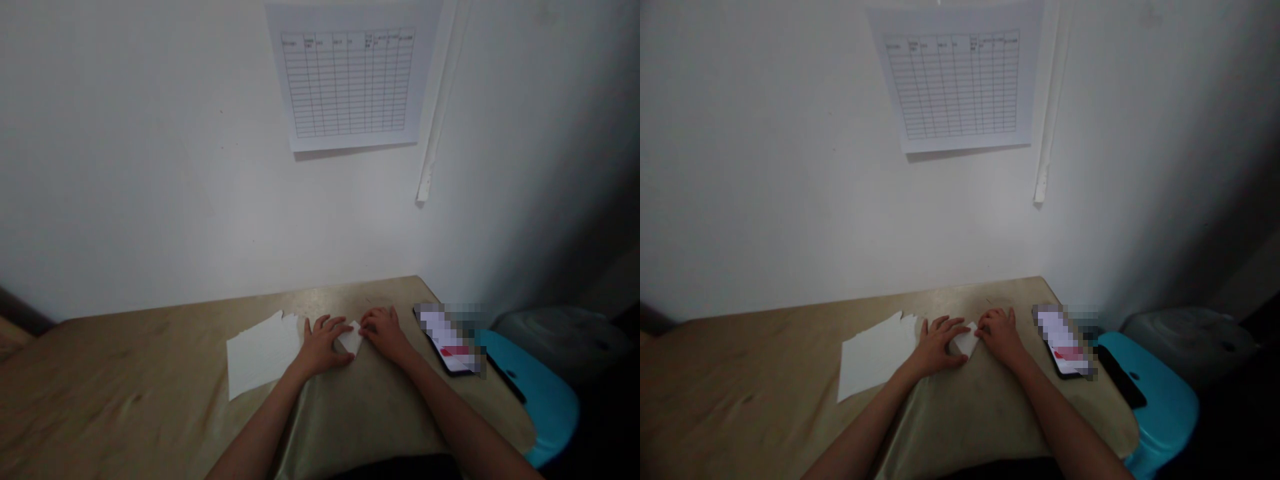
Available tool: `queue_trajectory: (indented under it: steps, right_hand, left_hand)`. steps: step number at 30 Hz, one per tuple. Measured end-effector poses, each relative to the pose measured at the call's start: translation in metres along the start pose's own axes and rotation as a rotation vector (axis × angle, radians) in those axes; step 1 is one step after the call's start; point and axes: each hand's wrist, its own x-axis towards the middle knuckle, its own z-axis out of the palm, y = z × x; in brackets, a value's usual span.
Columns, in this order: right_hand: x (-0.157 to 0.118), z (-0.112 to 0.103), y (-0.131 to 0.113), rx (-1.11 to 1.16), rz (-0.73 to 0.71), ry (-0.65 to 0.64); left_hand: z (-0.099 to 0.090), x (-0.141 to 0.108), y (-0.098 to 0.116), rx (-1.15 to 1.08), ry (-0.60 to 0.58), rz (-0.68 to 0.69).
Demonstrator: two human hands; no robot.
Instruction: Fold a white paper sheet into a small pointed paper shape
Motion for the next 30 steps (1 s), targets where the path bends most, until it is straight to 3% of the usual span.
queue_trajectory:
  steps: [15, 30]
  right_hand:
    - [0.002, 0.000, -0.011, -0.175, 0.009, 0.008]
    - [0.000, -0.004, -0.014, -0.152, 0.015, 0.027]
  left_hand:
    - [0.000, 0.001, 0.000, -0.014, 0.007, -0.008]
    - [0.003, 0.003, 0.005, 0.003, 0.030, -0.042]
